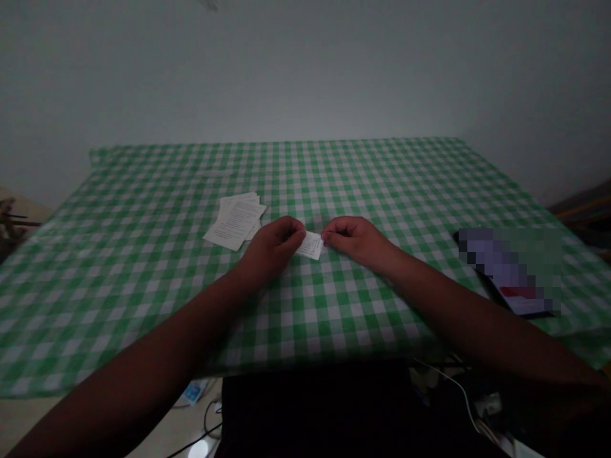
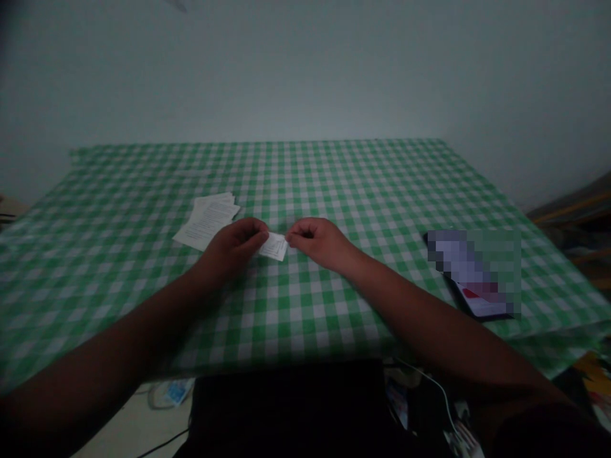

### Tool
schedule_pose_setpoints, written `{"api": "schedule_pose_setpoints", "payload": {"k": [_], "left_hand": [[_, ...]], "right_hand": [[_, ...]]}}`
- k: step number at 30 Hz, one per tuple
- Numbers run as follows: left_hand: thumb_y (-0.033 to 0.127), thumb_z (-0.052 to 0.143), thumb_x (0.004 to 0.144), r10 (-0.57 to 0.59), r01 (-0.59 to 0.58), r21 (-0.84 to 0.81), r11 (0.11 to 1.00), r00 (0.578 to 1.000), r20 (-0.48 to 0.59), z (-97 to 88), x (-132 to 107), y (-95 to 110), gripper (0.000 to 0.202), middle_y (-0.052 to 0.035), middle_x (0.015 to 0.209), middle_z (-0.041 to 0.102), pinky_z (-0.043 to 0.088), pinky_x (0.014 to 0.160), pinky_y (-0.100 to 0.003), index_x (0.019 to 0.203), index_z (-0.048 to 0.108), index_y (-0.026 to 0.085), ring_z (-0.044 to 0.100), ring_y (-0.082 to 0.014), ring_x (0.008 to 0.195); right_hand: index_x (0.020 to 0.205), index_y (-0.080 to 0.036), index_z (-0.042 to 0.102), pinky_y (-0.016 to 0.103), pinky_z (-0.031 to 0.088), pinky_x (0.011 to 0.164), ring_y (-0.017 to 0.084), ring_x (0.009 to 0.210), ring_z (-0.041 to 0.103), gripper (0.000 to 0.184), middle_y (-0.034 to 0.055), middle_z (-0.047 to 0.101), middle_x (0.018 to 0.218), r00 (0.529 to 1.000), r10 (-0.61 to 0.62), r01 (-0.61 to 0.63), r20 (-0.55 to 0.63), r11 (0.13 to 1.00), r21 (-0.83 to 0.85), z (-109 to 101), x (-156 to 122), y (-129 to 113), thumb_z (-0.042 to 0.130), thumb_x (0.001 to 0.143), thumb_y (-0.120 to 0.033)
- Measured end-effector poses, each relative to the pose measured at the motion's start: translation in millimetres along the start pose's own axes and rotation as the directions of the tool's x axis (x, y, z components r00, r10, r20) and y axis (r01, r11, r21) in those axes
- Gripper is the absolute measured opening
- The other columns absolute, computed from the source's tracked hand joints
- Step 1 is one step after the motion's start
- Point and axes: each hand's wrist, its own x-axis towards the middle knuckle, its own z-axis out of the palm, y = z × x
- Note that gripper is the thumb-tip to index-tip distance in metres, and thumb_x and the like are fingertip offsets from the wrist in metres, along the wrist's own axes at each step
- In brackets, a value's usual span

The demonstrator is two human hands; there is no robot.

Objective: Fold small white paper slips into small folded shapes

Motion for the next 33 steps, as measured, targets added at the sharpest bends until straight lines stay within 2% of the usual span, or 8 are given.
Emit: {"api": "schedule_pose_setpoints", "payload": {"k": [5, 11, 25, 33], "left_hand": [[0.033, 0.055, 0.086, -0.013, 0.017, -0.089, 0.996, 0.999, 0.047, -0.5, 1, -3, 0.016, 0.0019, 0.072, 0.056, 0.039, 0.06, -0.026, 0.083, 0.06, 0.017, 0.048, -0.0123, 0.064], [0.033, 0.056, 0.085, -0.041, 0.048, -0.172, 0.984, 0.998, 0.046, 0.1, 1, -2, 0.016, 0.0021, 0.072, 0.055, 0.038, 0.061, -0.026, 0.081, 0.059, 0.018, 0.047, -0.0121, 0.065], [0.032, 0.057, 0.084, -0.07, 0.074, -0.172, 0.982, 0.997, 0.033, 1.7, 0, 1, 0.016, 0.0019, 0.072, 0.055, 0.038, 0.062, -0.027, 0.079, 0.059, 0.017, 0.048, -0.0121, 0.066], [0.031, 0.056, 0.084, -0.041, 0.041, -0.119, 0.992, 0.999, 0.0, 0.2, 0, 1, 0.015, 0.0022, 0.072, 0.055, 0.038, 0.061, -0.027, 0.08, 0.058, 0.018, 0.048, -0.0124, 0.065]], "right_hand": [[0.08, -0.021, 0.07, 0.03, 0.047, 0.07, 0.015, 0.072, 0.06, 0.014, 0.0008, 0.069, 0.077, 1.0, 0.005, -0.006, 0.03, 0.999, 0.045, 0, -1, -5, 0.065, 0.082, -0.034], [0.073, -0.02, 0.068, 0.029, 0.044, 0.065, 0.013, 0.066, 0.057, 0.013, -0.0007, 0.066, 0.071, 1.0, 0.012, -0.011, -0.013, 0.995, 0.097, 1, -2, -8, 0.066, 0.08, -0.031], [0.073, -0.02, 0.067, 0.028, 0.042, 0.063, 0.011, 0.063, 0.053, 0.015, -0.002, 0.063, 0.069, 0.998, 0.052, -0.047, -0.032, 0.99, 0.133, 4, -3, -8, 0.066, 0.078, -0.033], [0.075, -0.02, 0.071, 0.026, 0.039, 0.061, 0.011, 0.063, 0.052, 0.012, -0.0015, 0.064, 0.067, 0.995, 0.095, -0.084, -0.017, 0.943, 0.323, 1, 1, 1, 0.064, 0.078, -0.028]]}}
